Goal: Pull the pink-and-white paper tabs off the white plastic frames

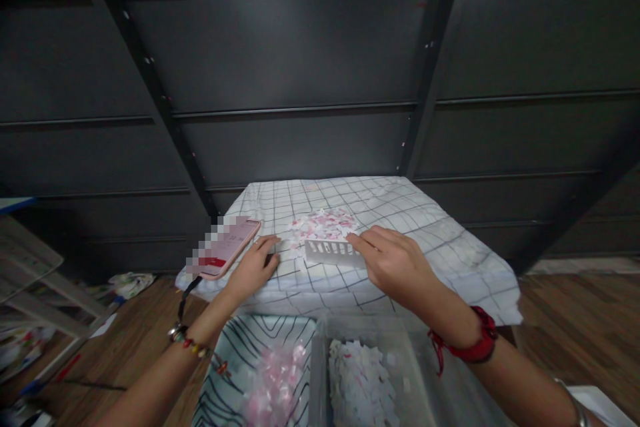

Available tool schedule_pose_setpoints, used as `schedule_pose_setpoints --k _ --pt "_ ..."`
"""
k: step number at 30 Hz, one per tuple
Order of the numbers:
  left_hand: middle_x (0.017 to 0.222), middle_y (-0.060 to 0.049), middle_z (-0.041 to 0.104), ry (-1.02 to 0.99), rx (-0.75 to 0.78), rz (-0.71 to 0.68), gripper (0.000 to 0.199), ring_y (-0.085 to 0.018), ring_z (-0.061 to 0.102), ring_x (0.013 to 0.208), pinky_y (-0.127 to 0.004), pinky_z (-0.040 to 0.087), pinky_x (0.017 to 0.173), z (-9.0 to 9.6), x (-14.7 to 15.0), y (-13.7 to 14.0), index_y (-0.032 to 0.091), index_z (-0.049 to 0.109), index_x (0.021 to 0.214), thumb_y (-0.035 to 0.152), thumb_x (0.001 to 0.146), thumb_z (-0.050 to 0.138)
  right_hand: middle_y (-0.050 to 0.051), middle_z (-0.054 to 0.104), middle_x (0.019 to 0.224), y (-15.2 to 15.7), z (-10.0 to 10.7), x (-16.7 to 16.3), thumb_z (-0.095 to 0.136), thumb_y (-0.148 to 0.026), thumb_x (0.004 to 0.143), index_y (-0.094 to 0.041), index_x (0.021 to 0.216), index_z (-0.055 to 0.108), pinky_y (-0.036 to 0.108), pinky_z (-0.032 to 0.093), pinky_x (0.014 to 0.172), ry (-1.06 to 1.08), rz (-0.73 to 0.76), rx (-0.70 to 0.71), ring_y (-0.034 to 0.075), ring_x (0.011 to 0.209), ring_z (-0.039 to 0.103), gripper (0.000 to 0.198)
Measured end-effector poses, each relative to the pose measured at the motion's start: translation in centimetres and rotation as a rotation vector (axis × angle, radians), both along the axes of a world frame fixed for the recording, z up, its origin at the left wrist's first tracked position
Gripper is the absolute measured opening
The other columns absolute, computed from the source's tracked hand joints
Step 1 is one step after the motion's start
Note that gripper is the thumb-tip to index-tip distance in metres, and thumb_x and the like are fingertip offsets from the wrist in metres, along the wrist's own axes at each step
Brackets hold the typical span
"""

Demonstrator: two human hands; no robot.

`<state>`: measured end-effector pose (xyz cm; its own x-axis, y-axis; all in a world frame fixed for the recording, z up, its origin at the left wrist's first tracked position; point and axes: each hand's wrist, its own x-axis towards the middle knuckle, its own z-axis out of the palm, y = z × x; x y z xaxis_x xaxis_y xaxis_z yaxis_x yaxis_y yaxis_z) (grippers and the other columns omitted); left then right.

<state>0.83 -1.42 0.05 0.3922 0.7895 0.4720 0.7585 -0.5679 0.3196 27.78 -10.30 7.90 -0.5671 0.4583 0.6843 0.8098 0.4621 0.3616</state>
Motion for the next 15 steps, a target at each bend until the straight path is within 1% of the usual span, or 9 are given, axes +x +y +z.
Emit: schedule_pose_setpoints --k 6,11,15 --pt "0.115 -0.013 0.052 0.012 0.003 -0.004 0.033 -0.022 0.049 0.108 -0.038 0.039 0.098 -0.06 0.01 0.06 0.011 0.052 0.111 0.013 0.079 0.043 0.004 0.061 0.067 -0.31 0.01 -0.19 0.041 -0.005 0.079 -0.012 0.087 0.061 0.025 0.041 0.057 0.012 0.054 0.003 0.013 0.064 0.053 0.022" --pt "0.114 -0.012 0.053 -0.009 0.015 -0.008 0.032 -0.022 0.050 0.107 -0.039 0.041 0.096 -0.19 -0.03 0.11 0.013 0.053 0.110 0.014 0.079 0.043 0.004 0.062 0.068 -0.22 -0.11 -0.11 0.038 -0.003 0.077 -0.013 0.089 0.061 0.025 0.042 0.058 -0.016 0.002 0.024 0.013 0.064 0.053 0.028" --pt "0.114 -0.011 0.053 -0.011 0.008 -0.006 0.032 -0.022 0.050 0.107 -0.039 0.041 0.096 -0.32 -0.07 0.21 0.014 0.053 0.111 0.014 0.080 0.043 0.004 0.062 0.067 -0.41 -0.31 -0.34 0.041 -0.002 0.077 -0.013 0.088 0.061 0.025 0.043 0.058 0.014 0.035 0.017 0.012 0.063 0.053 0.025"
